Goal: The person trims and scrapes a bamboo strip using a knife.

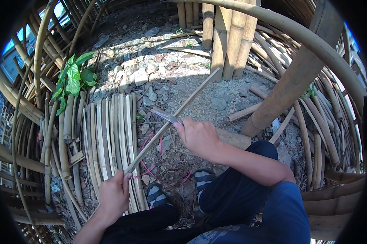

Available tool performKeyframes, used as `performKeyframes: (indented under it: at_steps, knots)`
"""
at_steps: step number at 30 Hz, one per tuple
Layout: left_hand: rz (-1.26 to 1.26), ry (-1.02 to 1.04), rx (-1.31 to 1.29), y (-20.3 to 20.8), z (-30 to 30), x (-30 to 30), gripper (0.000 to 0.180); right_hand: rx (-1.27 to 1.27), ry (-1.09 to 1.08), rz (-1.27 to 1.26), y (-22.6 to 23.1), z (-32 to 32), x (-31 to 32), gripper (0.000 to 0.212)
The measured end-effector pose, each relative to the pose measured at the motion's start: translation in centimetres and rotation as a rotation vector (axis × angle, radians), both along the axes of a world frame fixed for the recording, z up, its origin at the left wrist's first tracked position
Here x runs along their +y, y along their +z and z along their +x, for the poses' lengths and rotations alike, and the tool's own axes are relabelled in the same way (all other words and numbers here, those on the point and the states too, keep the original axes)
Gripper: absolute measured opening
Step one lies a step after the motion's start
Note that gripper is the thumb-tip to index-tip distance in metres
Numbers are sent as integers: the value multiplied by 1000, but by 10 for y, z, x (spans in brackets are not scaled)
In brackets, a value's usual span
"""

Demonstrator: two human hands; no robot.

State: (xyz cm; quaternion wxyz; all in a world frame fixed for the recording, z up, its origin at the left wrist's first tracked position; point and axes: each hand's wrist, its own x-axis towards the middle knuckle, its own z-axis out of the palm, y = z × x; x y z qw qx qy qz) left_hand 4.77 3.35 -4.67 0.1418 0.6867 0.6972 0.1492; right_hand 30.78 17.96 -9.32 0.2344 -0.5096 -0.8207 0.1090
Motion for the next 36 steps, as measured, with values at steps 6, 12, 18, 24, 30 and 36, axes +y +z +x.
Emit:
performKeyframes:
  at_steps: [6, 12, 18, 24, 30, 36]
  knots:
    - [-1, 1, 57, -1, -2, -2, 34, 51, -164, -45, -6, 24, 23, 49]
    - [-15, 0, 47, 3, 4, 3, 32, 58, 162, 90, -24, -5, -15, 49]
    - [10, 44, 22, 4, 0, 2, 32, 31, -37, 129, -14, 17, 24, 49]
    - [85, 18, 113, -2, 2, 5, 28, 79, 14, 79, -12, 3, 6, 49]
    - [197, -24, 126, -5, 9, 16, 20, 155, 157, 52, -4, -24, -23, 44]
    - [231, 28, 191, 2, 4, 10, 16, 178, -105, 27, -8, 5, 30, 47]
